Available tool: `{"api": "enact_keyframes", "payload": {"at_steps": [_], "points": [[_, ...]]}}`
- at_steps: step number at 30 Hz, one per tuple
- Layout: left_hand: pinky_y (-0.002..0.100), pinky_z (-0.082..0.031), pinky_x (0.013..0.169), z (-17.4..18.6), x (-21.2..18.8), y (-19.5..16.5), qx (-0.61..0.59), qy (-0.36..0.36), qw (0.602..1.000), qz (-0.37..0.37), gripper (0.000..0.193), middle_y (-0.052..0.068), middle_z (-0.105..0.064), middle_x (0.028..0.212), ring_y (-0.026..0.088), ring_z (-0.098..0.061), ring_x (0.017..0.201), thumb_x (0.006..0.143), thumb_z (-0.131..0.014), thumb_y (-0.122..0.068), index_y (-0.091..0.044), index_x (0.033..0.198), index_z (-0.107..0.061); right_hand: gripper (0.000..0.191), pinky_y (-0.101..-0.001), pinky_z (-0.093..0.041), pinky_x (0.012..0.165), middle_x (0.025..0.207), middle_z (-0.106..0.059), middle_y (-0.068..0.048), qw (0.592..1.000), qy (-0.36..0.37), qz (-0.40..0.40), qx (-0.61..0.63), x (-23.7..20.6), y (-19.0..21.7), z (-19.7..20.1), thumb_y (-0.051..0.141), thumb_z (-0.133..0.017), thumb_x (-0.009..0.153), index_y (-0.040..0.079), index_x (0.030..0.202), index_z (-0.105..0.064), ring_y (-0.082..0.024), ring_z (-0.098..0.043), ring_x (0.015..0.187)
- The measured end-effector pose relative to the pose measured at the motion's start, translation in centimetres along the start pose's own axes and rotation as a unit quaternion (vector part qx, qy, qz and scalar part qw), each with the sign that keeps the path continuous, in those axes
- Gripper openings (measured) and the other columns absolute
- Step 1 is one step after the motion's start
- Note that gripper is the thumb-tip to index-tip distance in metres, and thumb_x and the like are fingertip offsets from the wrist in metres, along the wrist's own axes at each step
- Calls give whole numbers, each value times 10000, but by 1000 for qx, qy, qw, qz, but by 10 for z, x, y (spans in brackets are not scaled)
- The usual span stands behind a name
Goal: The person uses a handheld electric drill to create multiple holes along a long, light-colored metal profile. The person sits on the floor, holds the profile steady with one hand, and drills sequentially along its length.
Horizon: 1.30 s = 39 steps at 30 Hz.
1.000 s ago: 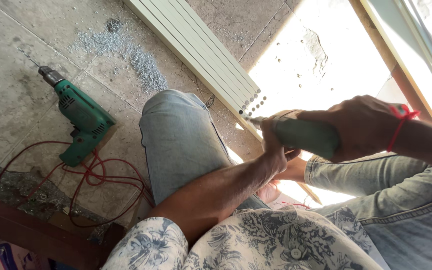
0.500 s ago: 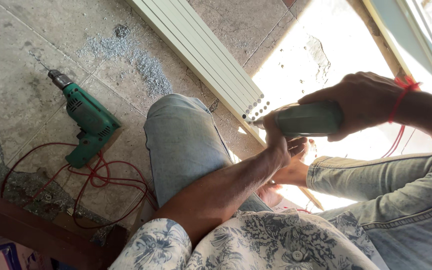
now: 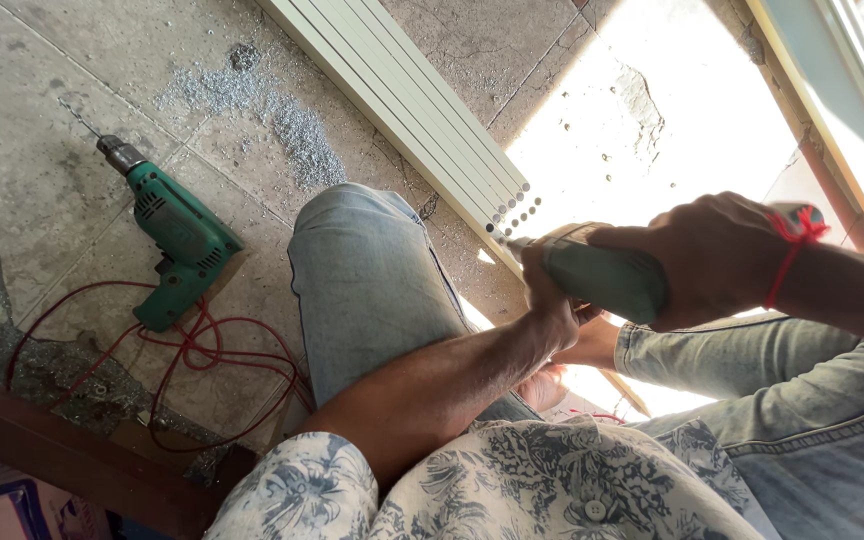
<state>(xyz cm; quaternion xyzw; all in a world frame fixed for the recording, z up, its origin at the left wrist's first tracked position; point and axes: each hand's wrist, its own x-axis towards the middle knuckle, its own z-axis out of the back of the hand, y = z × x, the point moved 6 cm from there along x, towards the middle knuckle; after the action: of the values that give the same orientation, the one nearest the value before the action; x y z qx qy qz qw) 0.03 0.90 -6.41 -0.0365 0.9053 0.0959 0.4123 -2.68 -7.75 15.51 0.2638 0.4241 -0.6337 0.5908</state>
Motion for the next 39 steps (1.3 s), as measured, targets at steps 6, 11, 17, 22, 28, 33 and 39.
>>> {"api": "enact_keyframes", "payload": {"at_steps": [6, 11, 17, 22, 28, 33, 39], "points": [[403, -491, 816, -2, 9, -7, -92, -9, 996, 14, 697, 77, -622, 1059, 207, -597, 955, 780, -487, -749, -168, 1138, -634, 788, -385, -620, 767, 859, -806, -4, 999, 18, 15, -33, 11, 8, 45, 470, -863, 611, 472, 1354, -600, -228, -790, 770], [361, -518, 691, -14, 17, -15, -48, 15, 999, -10, 765, 84, -686, 933, 211, -655, 755, 808, -423, -800, -141, 1121, -653, 862, -386, -609, 817, 887, -821, 3, 999, -3, 14, 30, 21, -17, 48, 460, -910, 554, 439, 1372, -639, -207, -804, 805], [365, -515, 649, -16, 13, -12, 44, 2, 999, -7, 786, 85, -673, 917, 204, -674, 746, 805, -389, -798, -134, 1156, -620, 964, -395, -610, 797, 887, -820, -14, 995, -68, 22, 73, 21, -53, 7, 502, -953, 496, 396, 1395, -620, -221, -803, 779], [356, -504, 631, -11, 7, -3, 77, 5, 997, -7, 797, 102, -650, 982, 196, -659, 771, 808, -394, -777, -117, 1200, -609, 1022, -416, -620, 741, 887, -806, -42, 989, -103, 38, 97, 7, -49, -18, 544, -972, 473, 383, 1402, -579, -256, -795, 718], [410, -507, 805, 2, 8, 4, -24, -25, 999, -4, 753, 75, -621, 1099, 206, -614, 995, 764, -448, -750, -174, 1227, -593, 988, -420, -628, 751, 857, -792, -30, 1000, -19, -16, 15, 3, -12, -4, 544, -931, 551, 470, 1442, -509, -261, -785, 749], [426, -466, 894, 2, 15, -3, -114, 0, 994, 5, 708, 29, -591, 1156, 198, -557, 1113, 750, -443, -774, -245, 1199, -585, 898, -397, -623, 786, 858, -799, -38, 1000, -3, 12, -27, 15, 7, 40, 499, -882, 559, 463, 1401, -573, -244, -788, 788], [338, -498, 721, -15, 20, -12, -66, 31, 997, -7, 717, 43, -650, 1058, 182, -635, 870, 782, -442, -777, -186, 1137, -643, 891, -390, -612, 778, 881, -812, -34, 998, -35, 55, -14, 23, -8, 56, 495, -908, 530, 397, 1370, -624, -225, -796, 784]]}}
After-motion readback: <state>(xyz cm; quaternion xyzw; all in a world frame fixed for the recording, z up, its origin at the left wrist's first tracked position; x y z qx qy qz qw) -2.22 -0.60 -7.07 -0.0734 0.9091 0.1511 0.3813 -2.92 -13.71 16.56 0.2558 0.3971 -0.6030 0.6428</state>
